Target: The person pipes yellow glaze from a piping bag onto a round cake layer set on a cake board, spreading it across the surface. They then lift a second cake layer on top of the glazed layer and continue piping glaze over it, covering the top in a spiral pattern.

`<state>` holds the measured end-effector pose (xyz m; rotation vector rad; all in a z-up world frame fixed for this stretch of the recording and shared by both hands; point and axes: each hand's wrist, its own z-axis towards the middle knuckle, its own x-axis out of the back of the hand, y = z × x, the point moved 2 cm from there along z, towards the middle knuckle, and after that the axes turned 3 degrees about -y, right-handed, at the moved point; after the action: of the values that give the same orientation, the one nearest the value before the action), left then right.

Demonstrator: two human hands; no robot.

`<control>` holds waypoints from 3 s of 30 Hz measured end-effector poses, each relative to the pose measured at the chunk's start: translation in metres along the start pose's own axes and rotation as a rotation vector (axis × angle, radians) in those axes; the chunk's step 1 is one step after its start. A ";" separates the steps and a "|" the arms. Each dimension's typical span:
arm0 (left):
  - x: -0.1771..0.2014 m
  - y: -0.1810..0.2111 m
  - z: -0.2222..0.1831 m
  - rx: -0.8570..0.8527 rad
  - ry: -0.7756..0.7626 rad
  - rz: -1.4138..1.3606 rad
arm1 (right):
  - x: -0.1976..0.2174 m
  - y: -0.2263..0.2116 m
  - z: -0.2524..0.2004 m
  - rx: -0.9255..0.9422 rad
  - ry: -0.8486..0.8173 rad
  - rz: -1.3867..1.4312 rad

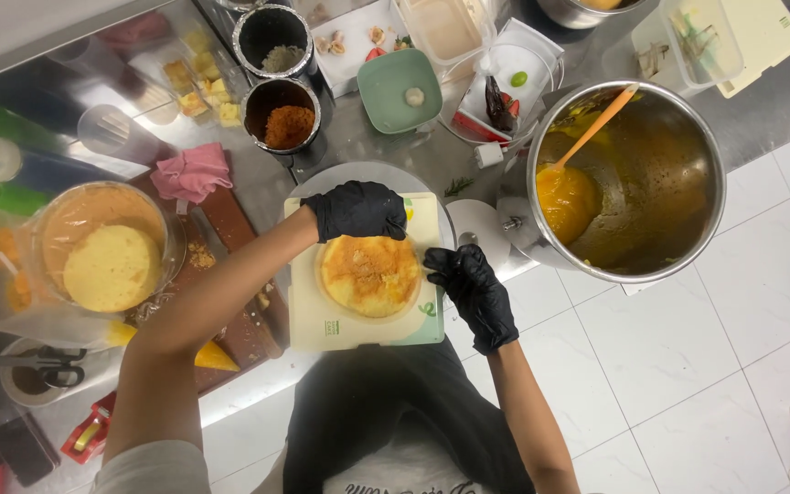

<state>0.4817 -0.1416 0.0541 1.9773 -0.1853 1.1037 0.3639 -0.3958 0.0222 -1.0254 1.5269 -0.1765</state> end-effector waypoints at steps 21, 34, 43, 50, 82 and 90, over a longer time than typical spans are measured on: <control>0.004 0.006 -0.003 -0.100 0.016 0.016 | 0.022 0.008 0.057 -0.582 0.132 -0.215; -0.003 0.002 0.001 -0.092 0.038 -0.009 | 0.028 -0.007 0.078 -0.784 -0.053 -0.599; -0.005 0.000 0.003 -0.157 0.080 -0.049 | 0.025 -0.023 0.048 -0.885 -0.201 -1.021; -0.009 0.000 0.004 -0.123 0.068 -0.009 | 0.021 -0.027 0.042 -0.467 -0.131 -1.024; -0.097 0.098 -0.136 0.448 1.091 -0.046 | -0.019 0.016 0.037 0.395 -0.252 -0.986; -0.103 0.132 -0.216 0.497 1.465 -0.010 | -0.070 -0.022 -0.007 0.763 -0.174 -1.238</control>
<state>0.2185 -0.0937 0.1105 1.0423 0.9297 2.4144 0.3604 -0.3642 0.0890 -1.1493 0.3823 -1.3646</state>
